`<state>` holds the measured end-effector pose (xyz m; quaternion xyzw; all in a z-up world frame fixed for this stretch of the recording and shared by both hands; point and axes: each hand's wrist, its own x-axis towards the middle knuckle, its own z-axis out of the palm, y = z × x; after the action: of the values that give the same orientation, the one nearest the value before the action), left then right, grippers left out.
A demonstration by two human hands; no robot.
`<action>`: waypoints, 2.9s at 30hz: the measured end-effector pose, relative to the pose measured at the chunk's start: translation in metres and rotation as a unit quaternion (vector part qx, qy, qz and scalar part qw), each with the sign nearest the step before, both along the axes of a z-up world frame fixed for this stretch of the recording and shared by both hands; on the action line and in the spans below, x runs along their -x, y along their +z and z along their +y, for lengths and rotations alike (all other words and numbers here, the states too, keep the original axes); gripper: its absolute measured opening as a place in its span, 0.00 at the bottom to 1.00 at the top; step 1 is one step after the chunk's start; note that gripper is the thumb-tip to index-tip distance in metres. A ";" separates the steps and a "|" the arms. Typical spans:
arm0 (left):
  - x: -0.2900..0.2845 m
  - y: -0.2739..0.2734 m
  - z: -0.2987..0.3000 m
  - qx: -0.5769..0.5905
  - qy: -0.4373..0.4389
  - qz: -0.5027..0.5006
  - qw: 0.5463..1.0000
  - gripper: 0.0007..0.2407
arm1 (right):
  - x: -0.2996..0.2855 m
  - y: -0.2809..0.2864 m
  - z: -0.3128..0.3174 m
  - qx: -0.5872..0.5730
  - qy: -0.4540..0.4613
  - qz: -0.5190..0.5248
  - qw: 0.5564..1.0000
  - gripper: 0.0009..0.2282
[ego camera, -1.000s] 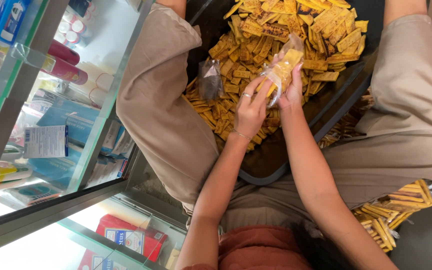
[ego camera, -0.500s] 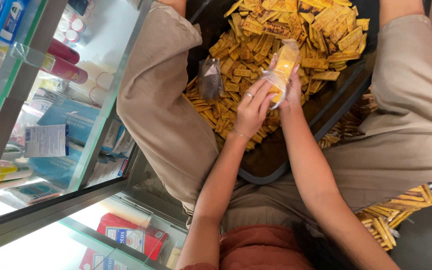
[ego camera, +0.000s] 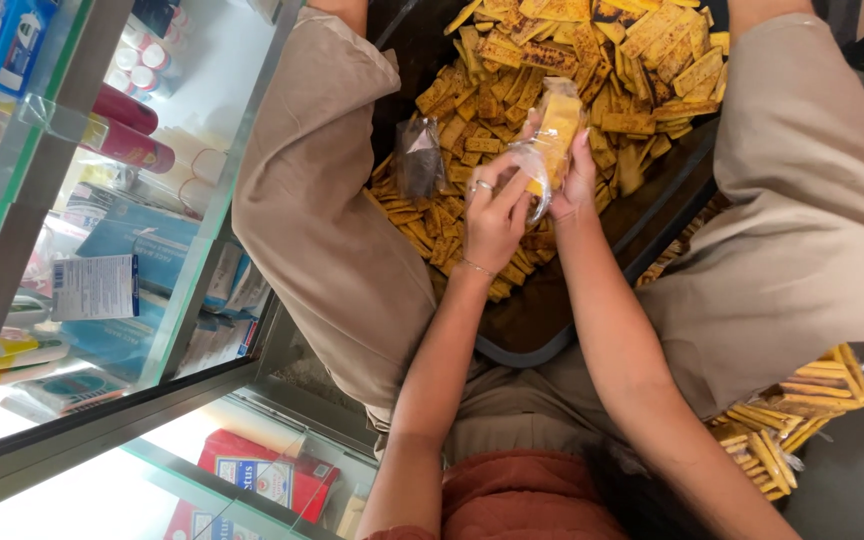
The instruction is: Packaging small yellow snack packets into clear plastic bags from a large bin
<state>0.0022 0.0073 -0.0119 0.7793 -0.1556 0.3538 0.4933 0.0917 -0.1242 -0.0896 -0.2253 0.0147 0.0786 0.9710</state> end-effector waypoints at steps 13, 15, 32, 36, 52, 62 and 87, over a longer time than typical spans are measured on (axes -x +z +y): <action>0.008 0.032 0.003 -0.045 0.024 0.079 0.996 0.09 | -0.010 -0.028 -0.005 0.048 0.015 0.019 0.999 0.25; 0.007 0.025 0.003 -0.038 -0.012 0.095 0.995 0.14 | -0.008 -0.027 -0.008 0.028 0.010 0.016 0.999 0.26; 0.004 0.033 0.013 0.107 0.099 -0.063 0.987 0.04 | 0.010 0.011 0.021 -0.043 0.086 -0.053 0.994 0.25; -0.006 0.014 0.006 0.115 0.087 -0.075 0.987 0.06 | 0.005 -0.025 0.022 -0.076 0.071 -0.026 0.994 0.22; 0.004 0.049 0.018 -0.114 0.040 0.014 0.993 0.05 | 0.003 -0.006 0.021 -0.058 0.008 0.069 0.996 0.28; -0.005 0.037 0.031 -0.100 0.060 -0.054 0.992 0.01 | 0.001 -0.033 0.018 -0.032 0.016 0.074 0.997 0.22; 0.004 0.044 0.021 0.092 -0.095 0.041 0.990 0.17 | -0.014 -0.087 0.009 0.002 -0.016 0.042 0.999 0.27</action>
<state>-0.0015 0.0278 0.0323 0.7259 -0.1757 0.2858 0.6005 0.1058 -0.1151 -0.1769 -0.2235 0.0593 0.0727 0.9702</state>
